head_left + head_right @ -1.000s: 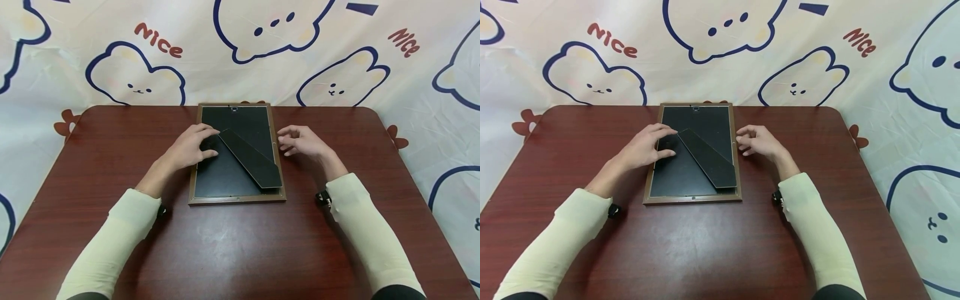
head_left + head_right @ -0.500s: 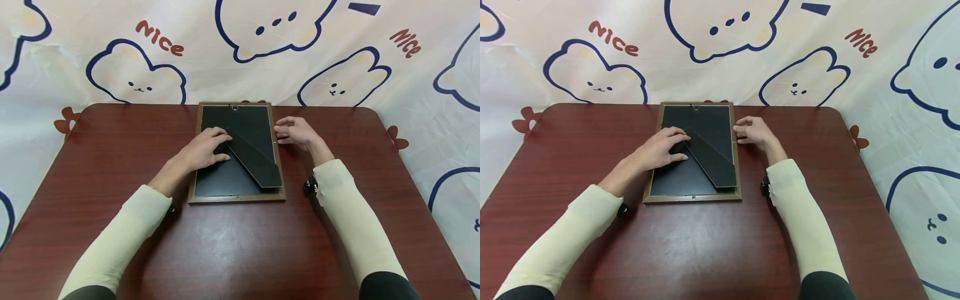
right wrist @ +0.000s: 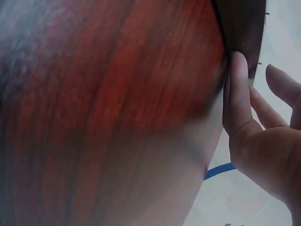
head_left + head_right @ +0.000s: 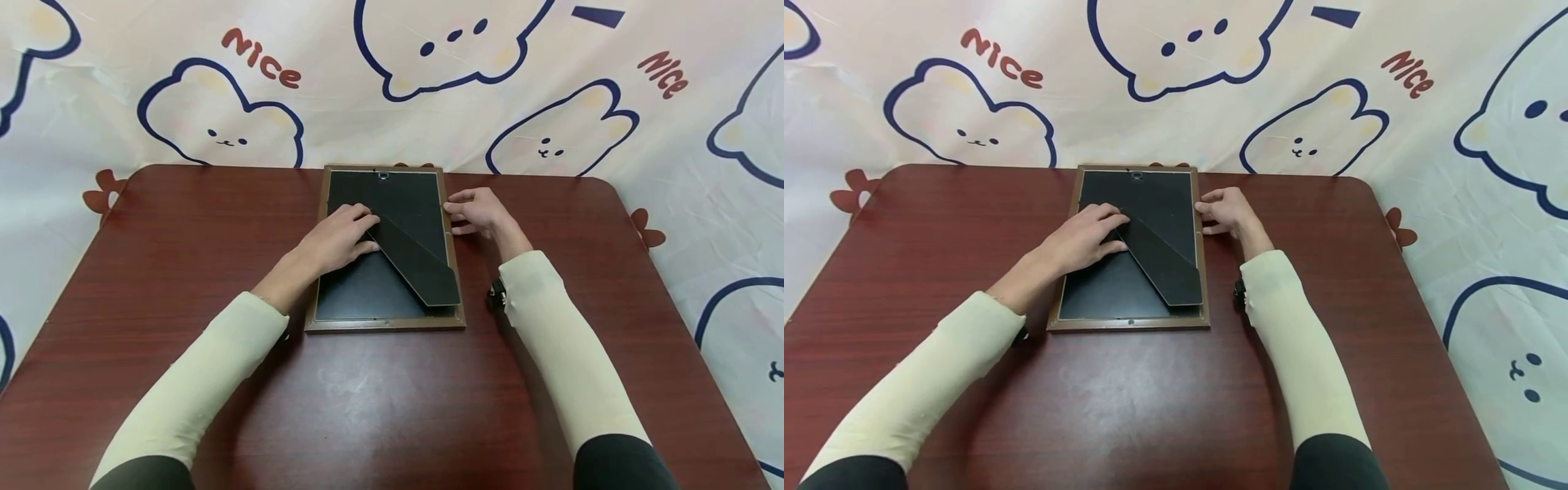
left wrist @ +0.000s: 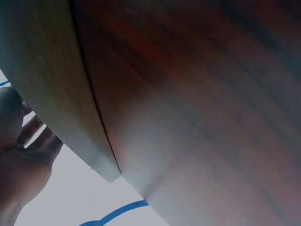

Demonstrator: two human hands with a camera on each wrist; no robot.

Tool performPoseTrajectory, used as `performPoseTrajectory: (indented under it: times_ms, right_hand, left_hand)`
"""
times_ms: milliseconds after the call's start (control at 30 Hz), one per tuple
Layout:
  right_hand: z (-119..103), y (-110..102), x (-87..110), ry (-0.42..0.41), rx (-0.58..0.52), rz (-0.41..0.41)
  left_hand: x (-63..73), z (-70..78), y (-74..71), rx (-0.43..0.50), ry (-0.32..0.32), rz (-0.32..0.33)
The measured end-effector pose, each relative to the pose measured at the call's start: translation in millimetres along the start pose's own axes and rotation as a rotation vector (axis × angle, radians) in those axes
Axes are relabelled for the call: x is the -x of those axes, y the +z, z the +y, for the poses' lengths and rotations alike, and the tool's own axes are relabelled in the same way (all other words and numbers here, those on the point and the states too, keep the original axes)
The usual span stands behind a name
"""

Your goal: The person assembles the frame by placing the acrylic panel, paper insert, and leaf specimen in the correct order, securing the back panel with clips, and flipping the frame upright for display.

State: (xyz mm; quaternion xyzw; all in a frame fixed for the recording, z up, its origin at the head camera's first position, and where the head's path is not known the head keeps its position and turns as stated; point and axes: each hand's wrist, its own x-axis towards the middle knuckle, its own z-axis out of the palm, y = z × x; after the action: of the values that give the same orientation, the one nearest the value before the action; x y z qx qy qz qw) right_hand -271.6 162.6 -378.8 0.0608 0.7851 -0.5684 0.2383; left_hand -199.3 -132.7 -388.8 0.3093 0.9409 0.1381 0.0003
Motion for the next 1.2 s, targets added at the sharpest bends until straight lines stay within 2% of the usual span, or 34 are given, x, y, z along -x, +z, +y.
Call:
performPoseTrajectory:
  times_ms: [100, 367, 600, 767, 900, 1067, 1200]
  right_hand:
    - [0.6, 0.6, -1.5, 0.008, 0.016, 0.01]
    - [0.1, 1.6, -2.9, 0.007, 0.035, 0.015]
    - [1.6, 2.3, -6.1, -0.017, 0.143, 0.049]
    - [2.8, 2.7, -9.3, -0.006, 0.095, 0.052]
    - [2.3, 2.2, -9.6, -0.001, 0.066, 0.053]
    - [2.5, 2.2, -10.0, 0.006, 0.067, 0.057]
    - [2.5, 2.1, -10.6, 0.009, 0.067, 0.057]
  left_hand:
    - [-2.0, -1.6, -0.3, 0.014, -0.003, -0.007]
    - [-4.1, -3.6, -7.7, 0.171, -0.073, -0.037]
    - [-5.5, -9.4, -9.9, 0.285, -0.099, -0.028]
    - [-6.5, -11.2, -14.3, 0.351, -0.117, -0.015]
    - [-7.3, -13.3, -16.4, 0.429, -0.159, -0.001]
    - [-8.9, -18.2, -16.1, 0.507, -0.221, 0.015]
    - [-9.9, -21.5, -16.9, 0.578, -0.242, 0.012]
